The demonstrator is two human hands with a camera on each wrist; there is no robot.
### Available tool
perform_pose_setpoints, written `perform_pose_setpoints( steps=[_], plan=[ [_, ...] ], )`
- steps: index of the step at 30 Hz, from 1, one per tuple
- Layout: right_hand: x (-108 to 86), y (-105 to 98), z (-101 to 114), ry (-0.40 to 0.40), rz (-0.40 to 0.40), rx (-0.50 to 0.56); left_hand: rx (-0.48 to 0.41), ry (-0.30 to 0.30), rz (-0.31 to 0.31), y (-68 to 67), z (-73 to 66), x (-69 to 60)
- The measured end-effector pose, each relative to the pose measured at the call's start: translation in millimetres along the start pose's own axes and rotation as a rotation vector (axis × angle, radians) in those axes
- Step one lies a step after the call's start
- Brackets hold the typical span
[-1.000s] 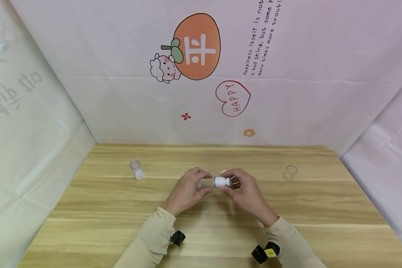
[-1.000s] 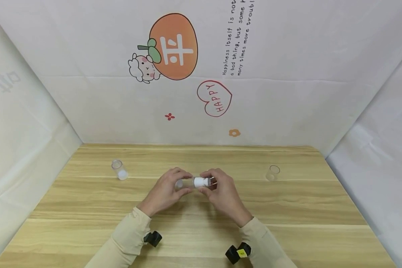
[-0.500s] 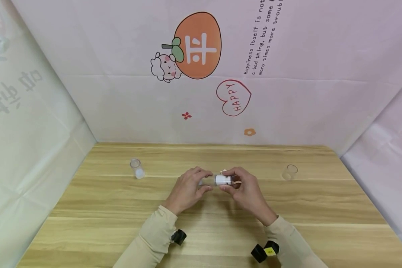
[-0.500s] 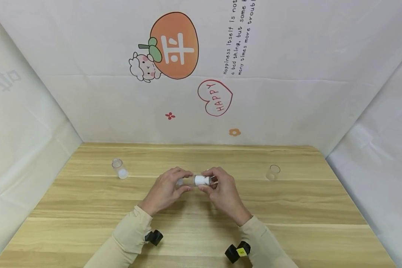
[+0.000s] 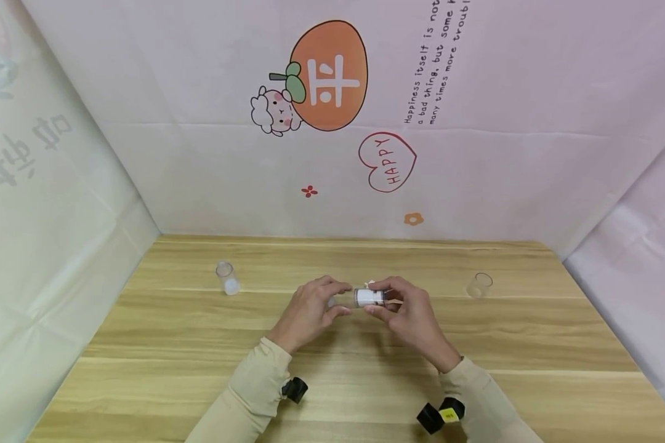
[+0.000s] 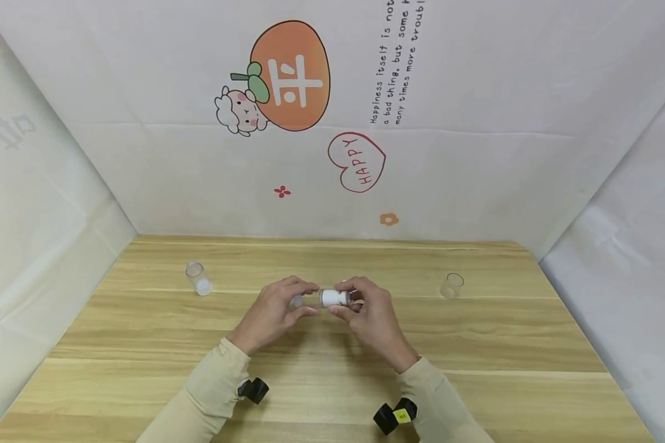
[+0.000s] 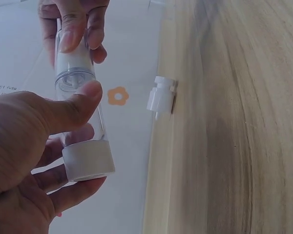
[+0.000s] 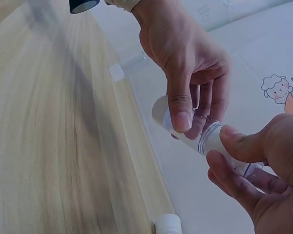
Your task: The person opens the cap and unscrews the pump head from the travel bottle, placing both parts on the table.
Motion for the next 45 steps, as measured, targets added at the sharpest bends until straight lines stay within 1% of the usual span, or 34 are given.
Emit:
perform_pose_setpoints(
  steps=[5,11,17,22,25,32,38,41,45],
  plan=[
    [0.3,-2,0,0.0,0.0,0.039,-0.049,0.012,0.011,-1.7,-0.7,0.5],
    [0.1,-4,0,0.008,0.007,0.064,-0.062,0.026,0.026,-0.9,-1.2,0.2],
    [-0.4,-3,-1,0.011,0.045,0.048,-0.086,0.02,0.084,1.3,-0.6,0.6],
    [0.1,-2,-1,0.027,0.092,0.037,-0.063,0.01,0.135,2.9,-0.5,0.3],
    [1.1,-2,0,0.025,0.118,0.028,-0.049,0.016,0.159,3.9,-1.4,0.4],
    [2.3,-2,3,0.003,0.155,0.015,-0.045,0.048,0.192,5.5,-3.4,1.6],
    [3.0,-1,5,-0.038,0.174,-0.019,-0.065,0.033,0.234,6.8,-1.2,1.6],
    [3.3,-1,8,-0.067,0.164,-0.027,-0.091,0.03,0.239,6.0,0.2,1.8],
    [3.3,-1,9,-0.097,0.121,-0.04,-0.116,0.036,0.228,4.1,0.7,2.6]
  ],
)
Point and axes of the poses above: each hand's wrist, its own x-axis towards the middle knuckle, its own y-axis out of the palm, z = x × y, the point moved 8 cm from there along x, towards the middle knuckle, and after that the axes turned 9 degrees about -y, right-handed, at the moved point
